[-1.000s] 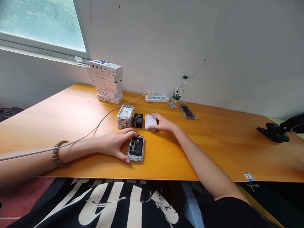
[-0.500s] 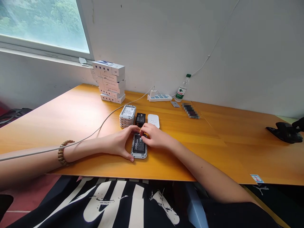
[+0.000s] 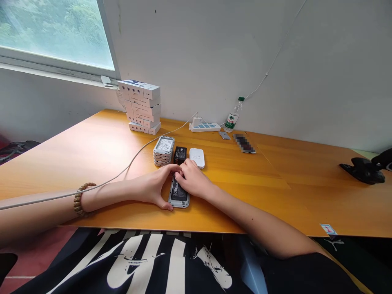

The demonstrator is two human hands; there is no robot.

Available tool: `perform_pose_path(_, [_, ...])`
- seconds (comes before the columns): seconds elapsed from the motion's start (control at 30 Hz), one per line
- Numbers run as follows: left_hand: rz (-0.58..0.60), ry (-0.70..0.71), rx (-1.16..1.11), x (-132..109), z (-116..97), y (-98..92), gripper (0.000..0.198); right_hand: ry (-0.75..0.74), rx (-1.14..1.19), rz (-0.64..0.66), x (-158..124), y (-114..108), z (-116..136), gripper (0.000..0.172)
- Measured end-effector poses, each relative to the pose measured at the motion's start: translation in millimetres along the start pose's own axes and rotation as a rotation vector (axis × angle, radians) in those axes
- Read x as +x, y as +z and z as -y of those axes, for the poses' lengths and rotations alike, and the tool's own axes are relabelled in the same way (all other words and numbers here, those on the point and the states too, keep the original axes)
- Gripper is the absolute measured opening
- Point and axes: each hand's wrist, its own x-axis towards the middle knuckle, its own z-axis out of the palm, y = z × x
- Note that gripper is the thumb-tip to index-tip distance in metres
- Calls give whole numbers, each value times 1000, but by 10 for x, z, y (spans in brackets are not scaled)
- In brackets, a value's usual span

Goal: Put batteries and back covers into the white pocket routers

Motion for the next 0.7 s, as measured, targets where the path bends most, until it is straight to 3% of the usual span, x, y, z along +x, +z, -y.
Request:
perform_pose_path(0.2, [0, 1, -24, -2, 22, 24, 131, 18, 248, -20, -14, -133, 31, 34])
perform_pose_path(0.3, [-10, 32, -46, -18, 59, 44, 137, -48, 442, 157, -63, -307, -12, 24])
perform_pose_path(0.4, [-9, 21, -69, -27, 86, 56, 142, -116, 675, 392, -92, -507, -135, 34])
perform_pose_path(0.5, [9, -9, -36, -22, 91, 48, 146, -107, 848, 480, -67, -664, -258, 38])
perform_pose_path(0.6, [41, 3, 46, -18, 82, 22, 129, -38, 988, 344, 36, -704, -337, 42])
perform_pose_path(0.7, [105, 52, 141, -23, 61, -9, 91, 81, 1099, -9, 257, -612, -421, 45])
